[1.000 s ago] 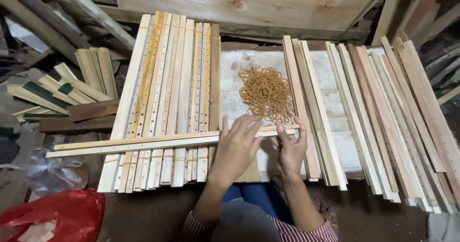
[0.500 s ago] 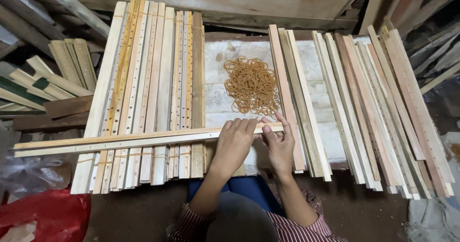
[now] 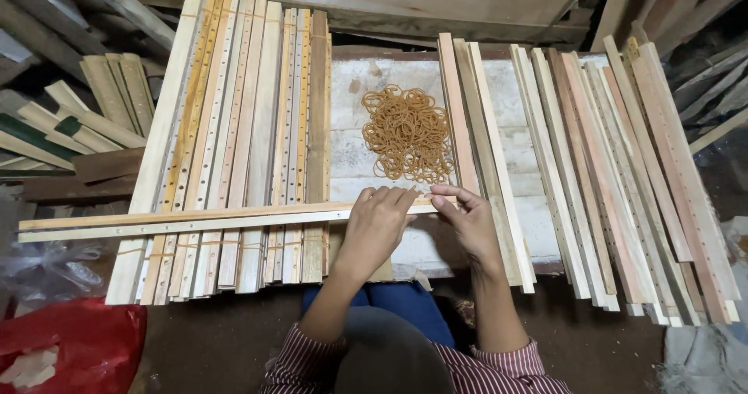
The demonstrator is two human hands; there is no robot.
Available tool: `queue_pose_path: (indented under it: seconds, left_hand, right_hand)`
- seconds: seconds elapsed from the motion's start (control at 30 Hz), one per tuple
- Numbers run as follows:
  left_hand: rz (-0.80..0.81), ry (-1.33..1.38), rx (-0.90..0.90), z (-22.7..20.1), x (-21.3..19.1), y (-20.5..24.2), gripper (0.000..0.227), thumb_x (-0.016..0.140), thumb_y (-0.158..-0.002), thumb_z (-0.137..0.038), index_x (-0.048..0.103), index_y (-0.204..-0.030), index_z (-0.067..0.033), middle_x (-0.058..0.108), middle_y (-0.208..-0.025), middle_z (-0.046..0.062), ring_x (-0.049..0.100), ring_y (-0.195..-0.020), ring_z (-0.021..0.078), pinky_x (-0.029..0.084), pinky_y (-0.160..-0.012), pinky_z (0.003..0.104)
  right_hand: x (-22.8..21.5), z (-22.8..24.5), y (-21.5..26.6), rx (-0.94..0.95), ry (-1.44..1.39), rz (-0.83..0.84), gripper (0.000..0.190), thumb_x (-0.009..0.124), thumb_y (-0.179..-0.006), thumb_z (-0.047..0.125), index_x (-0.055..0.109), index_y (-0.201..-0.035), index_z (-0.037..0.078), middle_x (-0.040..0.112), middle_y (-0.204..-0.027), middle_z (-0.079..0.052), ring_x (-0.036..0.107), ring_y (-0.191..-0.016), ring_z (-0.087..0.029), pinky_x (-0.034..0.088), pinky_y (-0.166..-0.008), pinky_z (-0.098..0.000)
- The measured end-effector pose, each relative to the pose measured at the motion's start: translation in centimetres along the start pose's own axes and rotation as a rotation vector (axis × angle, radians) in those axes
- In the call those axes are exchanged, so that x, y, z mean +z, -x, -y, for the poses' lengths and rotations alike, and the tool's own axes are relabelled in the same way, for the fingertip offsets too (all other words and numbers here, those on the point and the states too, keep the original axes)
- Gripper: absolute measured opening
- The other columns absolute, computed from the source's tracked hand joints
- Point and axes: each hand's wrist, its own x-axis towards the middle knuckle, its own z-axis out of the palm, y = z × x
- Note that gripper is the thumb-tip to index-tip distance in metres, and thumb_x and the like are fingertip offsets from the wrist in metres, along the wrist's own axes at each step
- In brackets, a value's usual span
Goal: Sorting and inspecting wooden slats for assembly or bundling
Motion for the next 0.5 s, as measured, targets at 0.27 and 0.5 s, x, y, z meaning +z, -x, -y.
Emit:
queue_pose_path:
  seconds: [0.27,0.5]
  left_hand:
    - [0.03,-0.044,0.015,0.3,-1.4,1.0,0.036,0.073,-0.088,-0.034,0.07,-0.116,-0.0105,0.07,-0.085,0.01,0.071,-0.084,0.0277,0.048,-0.092,0.043]
    - [0.032,-0.041,0.044,0.7,0.0,1.7,0.035,0.071,-0.089,-0.039,0.07,-0.111,-0.0106,0.067,-0.081,0.01,0.07,-0.079,0.0289,0.052,-0.08,0.042]
  right_hand:
    - [-2.1,-6.1,-3.7,0.094,-0.188,-0.003,0.048,0.05,-0.106,0.041,0.074,-0.111,-0.001,0.078,-0.096,-0.018,0.074,-0.084,-0.019,0.063,-0.075,-0.0329]
    - [0.2,-12.7,-11.1,-0.248,0.731,-0.016,0.019,0.071,-0.096,0.018,0.081,-0.108,0.028,0.077,-0.105,0.005,0.071,-0.106,-0.024,0.056,-0.092,-0.0368]
